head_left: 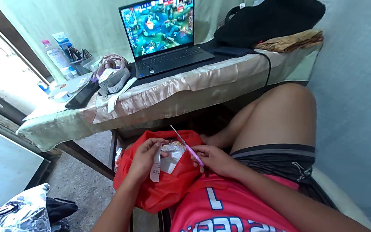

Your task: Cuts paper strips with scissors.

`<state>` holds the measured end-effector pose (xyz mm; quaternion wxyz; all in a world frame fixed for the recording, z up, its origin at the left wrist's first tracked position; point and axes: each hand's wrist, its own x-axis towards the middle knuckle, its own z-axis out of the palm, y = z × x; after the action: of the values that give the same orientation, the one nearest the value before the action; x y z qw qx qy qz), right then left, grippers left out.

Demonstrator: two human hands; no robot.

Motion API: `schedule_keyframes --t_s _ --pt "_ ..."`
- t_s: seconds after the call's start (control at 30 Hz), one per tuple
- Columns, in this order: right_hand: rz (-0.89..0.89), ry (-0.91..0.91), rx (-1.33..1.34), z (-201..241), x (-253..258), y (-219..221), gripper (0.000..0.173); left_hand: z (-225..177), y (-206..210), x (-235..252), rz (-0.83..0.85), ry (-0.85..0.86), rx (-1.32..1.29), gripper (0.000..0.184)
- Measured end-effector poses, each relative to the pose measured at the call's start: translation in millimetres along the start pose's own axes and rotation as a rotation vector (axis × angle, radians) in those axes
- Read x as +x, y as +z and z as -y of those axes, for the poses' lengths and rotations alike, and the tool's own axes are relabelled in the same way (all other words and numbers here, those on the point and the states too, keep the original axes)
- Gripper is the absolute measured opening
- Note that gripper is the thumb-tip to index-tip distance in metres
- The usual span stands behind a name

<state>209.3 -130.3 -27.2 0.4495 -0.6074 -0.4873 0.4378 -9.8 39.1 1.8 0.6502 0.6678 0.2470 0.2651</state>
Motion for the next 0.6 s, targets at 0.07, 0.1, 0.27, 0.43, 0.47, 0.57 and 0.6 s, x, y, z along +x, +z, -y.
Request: schedule_keyframes --t_s 0.07,0.1,0.27,0.43,0.47,0.57,0.6 --pt "-0.017 -0.013 0.002 0.0 0.1 0.8 0.037 1.2 0.5 0.3 -0.008 0.023 -0.038 0.026" --pt "-0.020 -0.019 0.005 0.2 -0.1 1.1 0.037 1.1 1.1 0.4 -0.021 0.022 -0.054 0.026" --pt "-0.003 -0.033 0.030 1.3 -1.0 3.4 0.039 -0.5 3.9 0.8 -0.063 -0.030 -0.102 0.030" --pt "0.008 -0.058 0.026 -0.2 -0.9 3.2 0.039 1.1 3.9 0.1 -0.017 0.000 -0.097 0.020" --pt "0.017 -0.064 0.027 -0.7 -1.2 2.9 0.039 0.0 4.6 -0.7 -0.002 -0.013 -0.113 0.020" --pt "0.044 -0.068 0.026 1.2 -2.4 3.4 0.039 -3.4 7.5 -2.7 0.037 -0.065 -0.145 0.022" --pt "0.047 -0.071 0.022 1.2 -2.7 4.0 0.039 -3.0 8.1 -2.9 0.042 -0.070 -0.140 0.022"
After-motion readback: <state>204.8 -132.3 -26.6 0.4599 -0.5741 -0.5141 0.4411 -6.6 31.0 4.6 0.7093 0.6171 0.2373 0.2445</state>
